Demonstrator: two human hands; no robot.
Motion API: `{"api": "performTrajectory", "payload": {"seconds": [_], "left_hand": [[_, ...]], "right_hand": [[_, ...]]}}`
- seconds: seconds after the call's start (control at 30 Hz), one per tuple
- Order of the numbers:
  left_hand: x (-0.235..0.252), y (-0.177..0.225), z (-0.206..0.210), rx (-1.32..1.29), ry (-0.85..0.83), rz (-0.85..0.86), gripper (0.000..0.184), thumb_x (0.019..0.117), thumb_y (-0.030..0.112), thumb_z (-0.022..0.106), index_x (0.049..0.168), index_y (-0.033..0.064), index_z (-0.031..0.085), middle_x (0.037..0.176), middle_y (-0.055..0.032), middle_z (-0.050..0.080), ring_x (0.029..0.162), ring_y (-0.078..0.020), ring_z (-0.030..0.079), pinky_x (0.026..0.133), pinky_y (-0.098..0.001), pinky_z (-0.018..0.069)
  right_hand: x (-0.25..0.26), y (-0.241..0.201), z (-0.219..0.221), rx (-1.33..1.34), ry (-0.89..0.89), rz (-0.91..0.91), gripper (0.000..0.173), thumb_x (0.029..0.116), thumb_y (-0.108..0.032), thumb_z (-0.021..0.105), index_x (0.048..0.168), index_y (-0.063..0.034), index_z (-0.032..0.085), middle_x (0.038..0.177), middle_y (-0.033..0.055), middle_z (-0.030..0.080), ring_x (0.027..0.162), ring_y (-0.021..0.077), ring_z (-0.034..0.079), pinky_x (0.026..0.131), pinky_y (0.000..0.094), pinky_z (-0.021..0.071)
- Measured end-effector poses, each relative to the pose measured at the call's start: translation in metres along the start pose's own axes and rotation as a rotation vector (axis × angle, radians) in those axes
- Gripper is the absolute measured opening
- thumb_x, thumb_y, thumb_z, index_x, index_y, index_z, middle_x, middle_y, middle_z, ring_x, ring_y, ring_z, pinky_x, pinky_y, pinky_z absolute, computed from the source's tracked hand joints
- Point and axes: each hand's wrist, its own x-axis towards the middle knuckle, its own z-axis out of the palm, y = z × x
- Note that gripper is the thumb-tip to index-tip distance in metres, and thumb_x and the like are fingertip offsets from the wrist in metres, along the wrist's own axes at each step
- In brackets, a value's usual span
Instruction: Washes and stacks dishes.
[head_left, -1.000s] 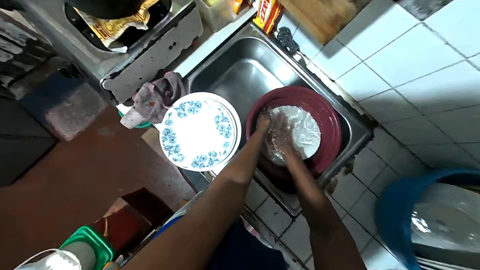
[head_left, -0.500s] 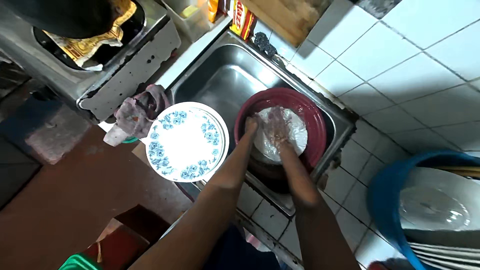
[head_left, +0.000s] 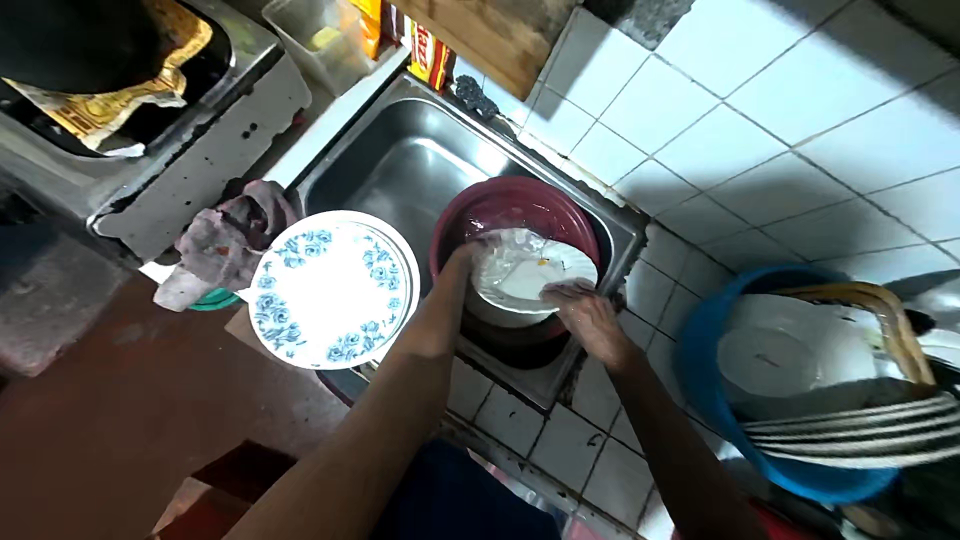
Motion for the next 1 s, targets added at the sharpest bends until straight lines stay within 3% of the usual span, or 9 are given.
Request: {"api": "performTrajectory", "payload": {"seconds": [0.1, 0.17, 0.27, 0.4, 0.47, 0.53, 0.63, 0.87, 1.0], "left_hand": [[0.02, -0.001, 0.002, -0.041, -0.062, 0.125, 0.037, 0.109, 0.016, 0.047, 0.141, -0.0008, 0.052, 0.129, -0.0173, 0.063, 0.11, -0.0185, 0.063, 0.098, -0.0354, 0.0512], [0.015, -0.001, 0.012, -0.171, 0.161, 0.141, 0.032, 0.1097, 0.011, 0.043, 0.134, -0.0063, 0.054, 0.124, -0.0196, 0.061, 0.109, -0.0206, 0.06, 0.096, -0.0339, 0.0498], [0.022, -0.003, 0.036, -0.482, 0.444, 0.205, 0.04, 0.1129, 0.016, 0.035, 0.137, -0.0119, 0.051, 0.129, -0.0258, 0.06, 0.112, -0.026, 0.059, 0.1, -0.0395, 0.0494], [0.021, 0.02, 0.08, -1.035, 0.198, 0.225, 0.044, 0.1136, 0.029, 0.022, 0.123, 0.0012, 0.055, 0.102, -0.0095, 0.069, 0.088, -0.0169, 0.068, 0.079, -0.0327, 0.0586], [-0.022, 0.043, 0.102, -0.814, 0.108, 0.346, 0.05, 0.1139, 0.029, 0.021, 0.13, 0.0002, 0.059, 0.122, -0.0102, 0.07, 0.108, -0.0191, 0.068, 0.097, -0.0365, 0.0543], [-0.082, 0.043, 0.129, -0.334, 0.056, 0.534, 0.05, 0.1137, 0.037, 0.025, 0.145, 0.0132, 0.055, 0.146, -0.0057, 0.058, 0.13, -0.0208, 0.057, 0.109, -0.0445, 0.0458], [-0.112, 0.043, 0.162, 0.152, 0.061, 0.885, 0.062, 0.1105, 0.04, 0.022, 0.157, 0.0038, 0.039, 0.163, -0.0141, 0.038, 0.154, -0.0295, 0.029, 0.126, -0.0554, 0.0147], [-0.084, 0.059, 0.126, 0.175, 0.124, 0.622, 0.058, 0.1123, 0.044, 0.028, 0.155, 0.0084, 0.045, 0.162, -0.0138, 0.041, 0.151, -0.0344, 0.035, 0.123, -0.0577, 0.0252], [-0.12, 0.051, 0.149, 0.336, 0.135, 0.954, 0.061, 0.1108, 0.04, 0.023, 0.156, 0.0031, 0.041, 0.166, -0.0102, 0.035, 0.157, -0.0359, 0.02, 0.127, -0.0556, 0.0125]], "right_hand": [[-0.005, -0.009, -0.035, 0.15, 0.113, 0.125, 0.013, 0.0955, -0.007, 0.069, 0.104, -0.0003, 0.076, 0.098, 0.0193, 0.075, 0.092, 0.0386, 0.073, 0.085, 0.0578, 0.0577], [-0.009, -0.016, -0.052, 0.34, 0.239, 0.325, 0.023, 0.0976, -0.017, 0.07, 0.106, 0.0044, 0.072, 0.089, 0.0224, 0.072, 0.08, 0.0373, 0.072, 0.075, 0.0596, 0.056], [-0.013, -0.016, -0.058, 0.595, 0.438, 0.597, 0.035, 0.1045, -0.03, 0.059, 0.116, 0.0026, 0.067, 0.093, 0.0161, 0.071, 0.082, 0.0217, 0.07, 0.078, 0.0463, 0.0583], [-0.013, -0.011, -0.041, 0.794, 0.556, 0.808, 0.042, 0.1089, -0.039, 0.047, 0.105, -0.0012, 0.065, 0.085, 0.0084, 0.065, 0.077, 0.0134, 0.064, 0.073, 0.0382, 0.0553], [-0.008, -0.013, -0.031, 0.888, 0.597, 0.852, 0.041, 0.1091, -0.037, 0.048, 0.102, -0.0005, 0.066, 0.087, 0.0085, 0.065, 0.08, 0.0134, 0.064, 0.077, 0.0384, 0.0549], [-0.003, -0.017, -0.025, 0.969, 0.651, 0.89, 0.041, 0.1085, -0.037, 0.049, 0.099, -0.0016, 0.067, 0.087, 0.0067, 0.066, 0.08, 0.0114, 0.064, 0.076, 0.0363, 0.0557], [0.002, -0.024, -0.019, 1.009, 0.713, 0.909, 0.032, 0.1089, -0.028, 0.046, 0.1, -0.003, 0.065, 0.083, 0.0037, 0.06, 0.075, 0.0099, 0.059, 0.07, 0.0334, 0.052], [-0.002, -0.057, -0.034, 0.782, 0.649, 0.935, 0.036, 0.1093, -0.027, 0.047, 0.091, -0.0011, 0.065, 0.077, 0.0054, 0.057, 0.075, 0.0138, 0.058, 0.074, 0.0391, 0.0487], [-0.008, -0.051, -0.035, 0.777, 0.686, 0.869, 0.029, 0.1077, -0.017, 0.047, 0.097, 0.0013, 0.067, 0.077, 0.0068, 0.06, 0.072, 0.0132, 0.058, 0.07, 0.038, 0.0506]]}}
